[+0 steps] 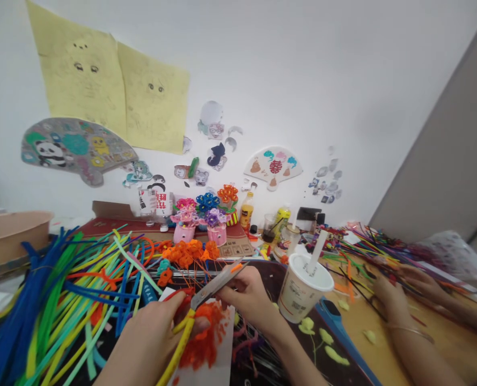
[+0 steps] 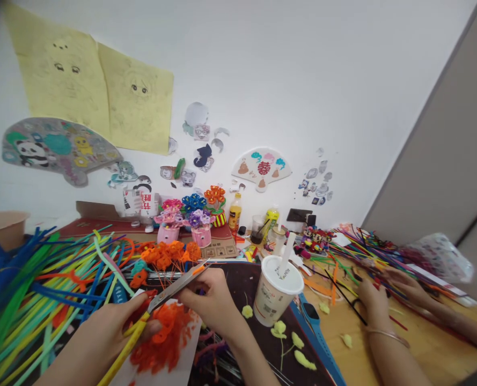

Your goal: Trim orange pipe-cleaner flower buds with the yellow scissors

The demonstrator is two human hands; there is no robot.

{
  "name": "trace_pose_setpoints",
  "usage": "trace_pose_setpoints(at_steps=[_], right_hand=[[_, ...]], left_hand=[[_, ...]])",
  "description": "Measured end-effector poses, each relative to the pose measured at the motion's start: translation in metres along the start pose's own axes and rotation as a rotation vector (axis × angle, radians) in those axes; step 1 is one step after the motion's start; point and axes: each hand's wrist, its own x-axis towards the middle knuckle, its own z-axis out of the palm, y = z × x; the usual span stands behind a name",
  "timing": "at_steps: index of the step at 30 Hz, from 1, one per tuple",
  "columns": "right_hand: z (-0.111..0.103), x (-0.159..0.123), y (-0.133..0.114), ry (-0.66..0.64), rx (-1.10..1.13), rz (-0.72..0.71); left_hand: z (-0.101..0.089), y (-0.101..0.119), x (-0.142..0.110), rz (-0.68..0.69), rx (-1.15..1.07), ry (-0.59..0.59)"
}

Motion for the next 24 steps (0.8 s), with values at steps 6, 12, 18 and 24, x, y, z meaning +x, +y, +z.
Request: trace_pose_setpoints(at_steps=[6, 12, 18, 24], right_hand=[[0.0004, -0.0007, 0.0002, 0.004, -0.033, 0.034], [-0.0022, -0.0002, -0.0012, 0.01, -0.102, 0.002], [-0.0026, 0.0003, -0.0022, 0.011, -0.074, 0.01], [-0.0022, 0.001, -0.002, 0.018, 0.03, 0.035]], left_hand=[[0.0014, -0.0018, 0.0001, 0.0, -0.013, -0.011], [-0.0017, 0.0, -0.0016, -0.027, 0.03, -0.018], [-0.0003, -0.001, 0.0009, 0.001, 0.015, -0.045], [0.0049, -0.0049, -0.0011, 0.027, -0.042, 0.064]])
